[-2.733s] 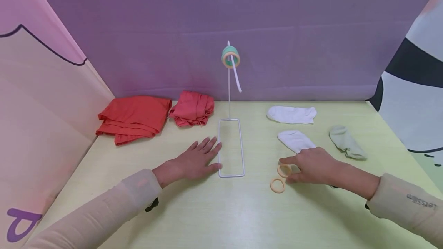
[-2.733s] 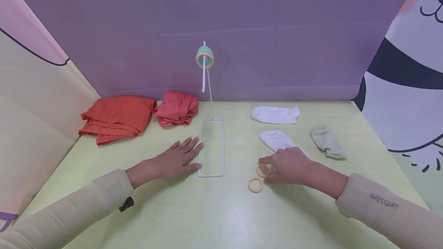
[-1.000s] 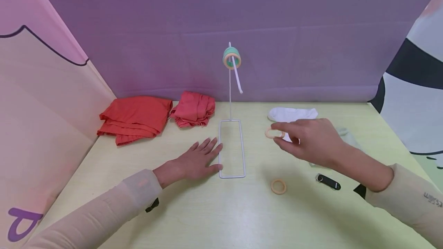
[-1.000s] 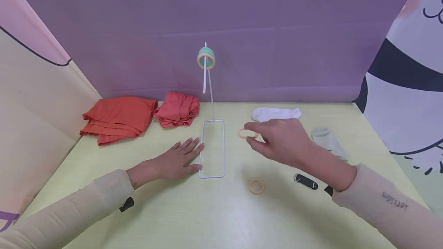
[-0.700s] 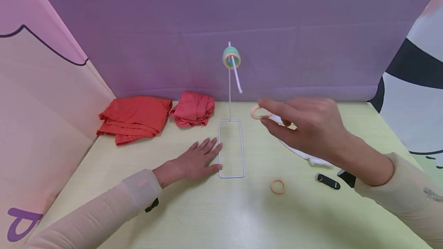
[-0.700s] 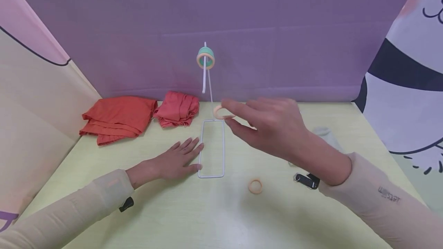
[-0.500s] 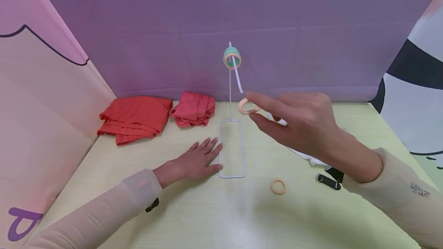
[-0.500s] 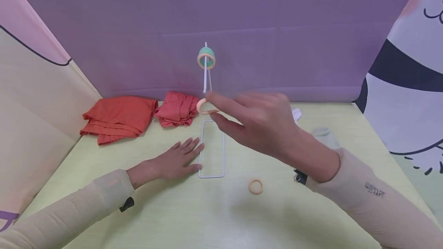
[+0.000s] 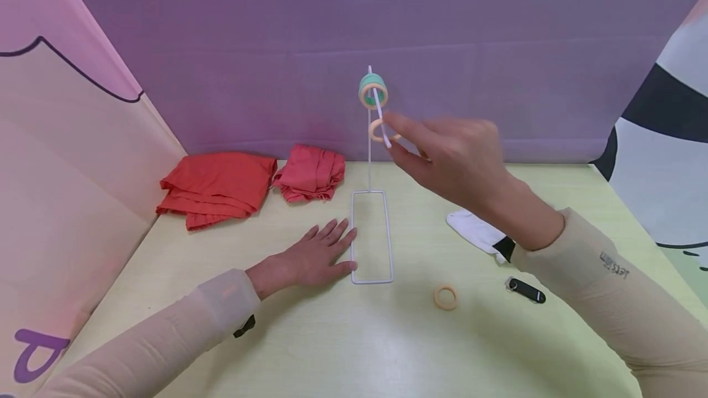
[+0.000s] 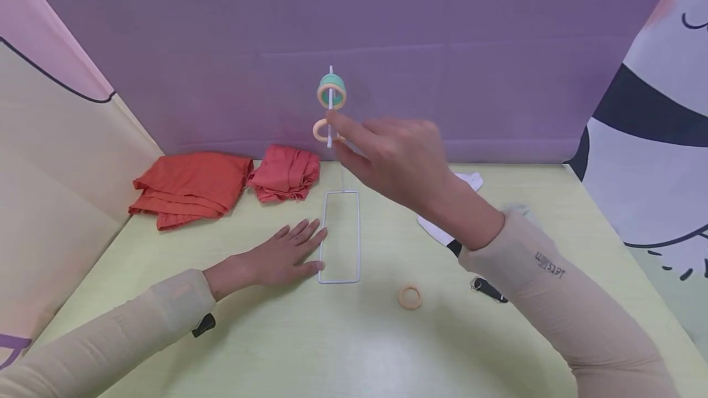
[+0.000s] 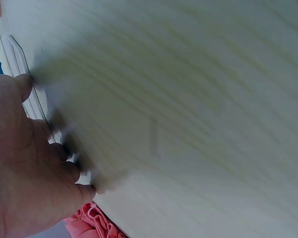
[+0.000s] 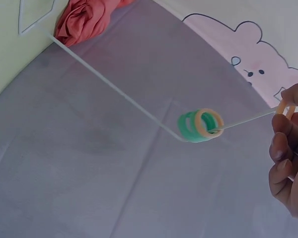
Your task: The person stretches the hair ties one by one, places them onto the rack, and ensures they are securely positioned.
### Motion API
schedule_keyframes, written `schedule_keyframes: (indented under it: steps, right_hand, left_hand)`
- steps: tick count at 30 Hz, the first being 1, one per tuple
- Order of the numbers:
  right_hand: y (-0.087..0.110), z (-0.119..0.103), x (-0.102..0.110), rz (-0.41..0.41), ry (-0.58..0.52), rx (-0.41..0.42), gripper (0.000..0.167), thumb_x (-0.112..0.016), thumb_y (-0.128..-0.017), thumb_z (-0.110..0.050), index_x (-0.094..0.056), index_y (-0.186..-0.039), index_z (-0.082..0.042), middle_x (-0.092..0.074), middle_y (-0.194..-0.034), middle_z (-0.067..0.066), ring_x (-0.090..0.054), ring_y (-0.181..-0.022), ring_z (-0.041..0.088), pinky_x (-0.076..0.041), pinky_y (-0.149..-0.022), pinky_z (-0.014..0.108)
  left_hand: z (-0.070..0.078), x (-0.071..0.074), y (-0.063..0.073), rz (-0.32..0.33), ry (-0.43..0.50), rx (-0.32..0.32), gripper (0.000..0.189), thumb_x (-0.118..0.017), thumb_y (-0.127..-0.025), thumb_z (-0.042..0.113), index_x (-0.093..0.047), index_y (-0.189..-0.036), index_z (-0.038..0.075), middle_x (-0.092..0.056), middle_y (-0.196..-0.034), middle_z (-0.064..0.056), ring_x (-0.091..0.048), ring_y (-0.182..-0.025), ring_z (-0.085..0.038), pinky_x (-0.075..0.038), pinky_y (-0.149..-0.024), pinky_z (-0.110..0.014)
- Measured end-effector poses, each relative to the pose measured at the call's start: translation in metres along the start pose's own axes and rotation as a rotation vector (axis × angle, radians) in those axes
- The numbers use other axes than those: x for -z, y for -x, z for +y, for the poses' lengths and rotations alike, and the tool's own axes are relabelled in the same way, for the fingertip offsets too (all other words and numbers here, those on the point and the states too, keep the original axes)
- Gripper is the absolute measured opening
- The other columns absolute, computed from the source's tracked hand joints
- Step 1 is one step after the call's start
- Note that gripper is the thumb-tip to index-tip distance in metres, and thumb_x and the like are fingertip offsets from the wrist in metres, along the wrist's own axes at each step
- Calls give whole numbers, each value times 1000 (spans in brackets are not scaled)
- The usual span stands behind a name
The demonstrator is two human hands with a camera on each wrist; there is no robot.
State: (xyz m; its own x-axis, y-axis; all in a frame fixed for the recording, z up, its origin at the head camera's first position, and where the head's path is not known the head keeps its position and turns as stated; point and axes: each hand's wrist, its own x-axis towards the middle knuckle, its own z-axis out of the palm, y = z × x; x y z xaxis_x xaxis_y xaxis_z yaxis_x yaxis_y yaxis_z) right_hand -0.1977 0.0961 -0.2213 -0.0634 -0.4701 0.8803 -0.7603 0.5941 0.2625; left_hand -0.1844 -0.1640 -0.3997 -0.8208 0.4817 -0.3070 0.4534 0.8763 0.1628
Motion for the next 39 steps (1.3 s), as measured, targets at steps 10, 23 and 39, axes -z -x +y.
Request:
schedule_keyframes:
  steps: [10,23,39]
  right_hand:
    - [0,19,-26,-31,61,-49,25,-67,-92,-20,-74,-116,-19,-49,-50,1,-38,-40,17,-14,-42,28]
    - [-3,30,-48,-54,91,-94,24,-61,-95,-20,-73,-115,-19,-50,-50,2,-35,-40,17,-13,-43,28]
    - [-5,33,-55,-90,98,-130,21,-61,-96,-20,-71,-114,-15,-54,-51,3,-42,-40,20,-16,-41,29]
  left_hand:
    - [0,1,0,-2,3,-10,78,-36,-102,62,-7,-163,23,0,-171,-5,3,-158,-30,-6,-126,-56]
    - [3,1,2,7,14,-14,77,-37,-102,61,-9,-163,22,-1,-171,-6,2,-158,-30,-7,-126,-56]
    - [3,1,4,18,1,-18,77,-38,-102,60,-10,-163,21,-2,-171,-6,1,-158,-31,-8,-126,-57]
